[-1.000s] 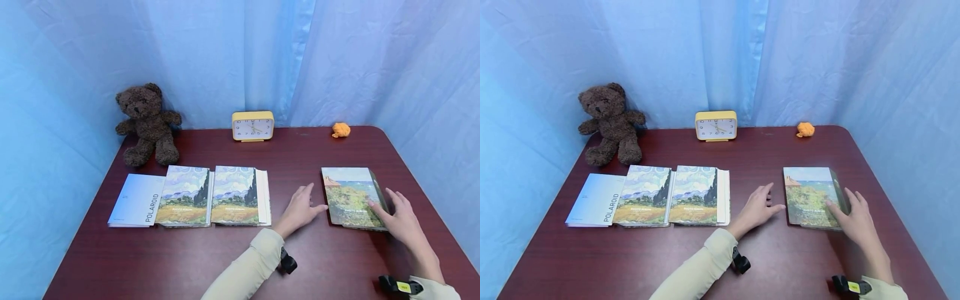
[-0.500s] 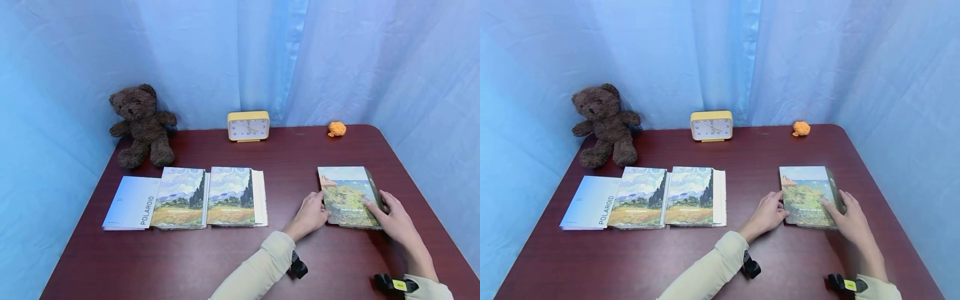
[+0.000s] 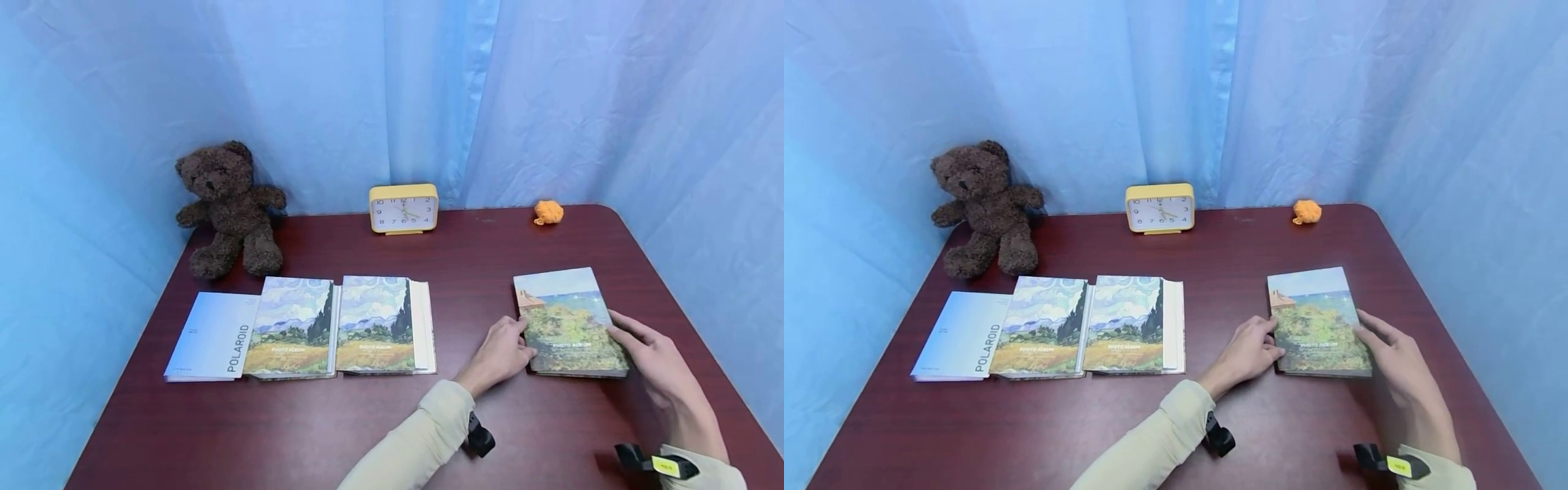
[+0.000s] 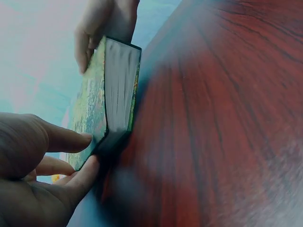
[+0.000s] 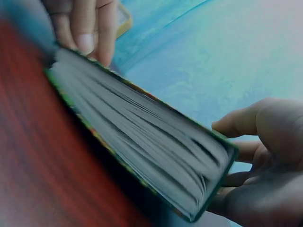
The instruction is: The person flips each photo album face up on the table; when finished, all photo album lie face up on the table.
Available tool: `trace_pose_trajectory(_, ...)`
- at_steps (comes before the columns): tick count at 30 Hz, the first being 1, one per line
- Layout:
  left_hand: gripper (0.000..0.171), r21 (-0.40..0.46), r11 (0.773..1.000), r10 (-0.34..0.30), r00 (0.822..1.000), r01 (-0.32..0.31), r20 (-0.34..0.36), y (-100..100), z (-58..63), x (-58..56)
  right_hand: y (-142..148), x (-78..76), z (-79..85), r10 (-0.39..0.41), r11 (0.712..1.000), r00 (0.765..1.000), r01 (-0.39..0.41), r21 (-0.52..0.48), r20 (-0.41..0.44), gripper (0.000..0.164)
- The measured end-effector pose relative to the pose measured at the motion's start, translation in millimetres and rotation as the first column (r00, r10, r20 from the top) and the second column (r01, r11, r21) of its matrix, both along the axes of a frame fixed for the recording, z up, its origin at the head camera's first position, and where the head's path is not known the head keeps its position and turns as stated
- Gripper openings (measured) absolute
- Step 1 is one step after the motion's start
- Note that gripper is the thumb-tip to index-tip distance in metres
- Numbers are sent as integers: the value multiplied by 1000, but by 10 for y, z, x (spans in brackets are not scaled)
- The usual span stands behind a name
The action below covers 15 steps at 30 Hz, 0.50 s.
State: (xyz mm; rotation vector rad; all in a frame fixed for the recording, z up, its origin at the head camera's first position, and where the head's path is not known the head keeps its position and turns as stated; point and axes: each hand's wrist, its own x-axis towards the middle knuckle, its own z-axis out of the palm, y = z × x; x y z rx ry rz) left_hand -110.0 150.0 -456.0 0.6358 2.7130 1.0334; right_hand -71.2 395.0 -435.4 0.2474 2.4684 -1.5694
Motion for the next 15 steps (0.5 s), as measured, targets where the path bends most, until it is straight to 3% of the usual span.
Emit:
trace_pose_trajectory(4, 57, -32, 999, 18, 1000, -17, 16, -21, 31, -3, -12, 0, 102, 20, 993, 1000, -21, -118, -11, 56)
trace_pose_trajectory(10, 56, -76, 996, 50, 999, -49, 16, -21, 71, -3, -115, -19, 257, 94, 992, 986, -81, 91, -139, 54)
trace_pose_trajectory(15, 52, -52, 997, 65, 998, -64, 22, -39, 103, 15, -173, -28, 341, 98, 984, 985, -75, 159, -139, 55)
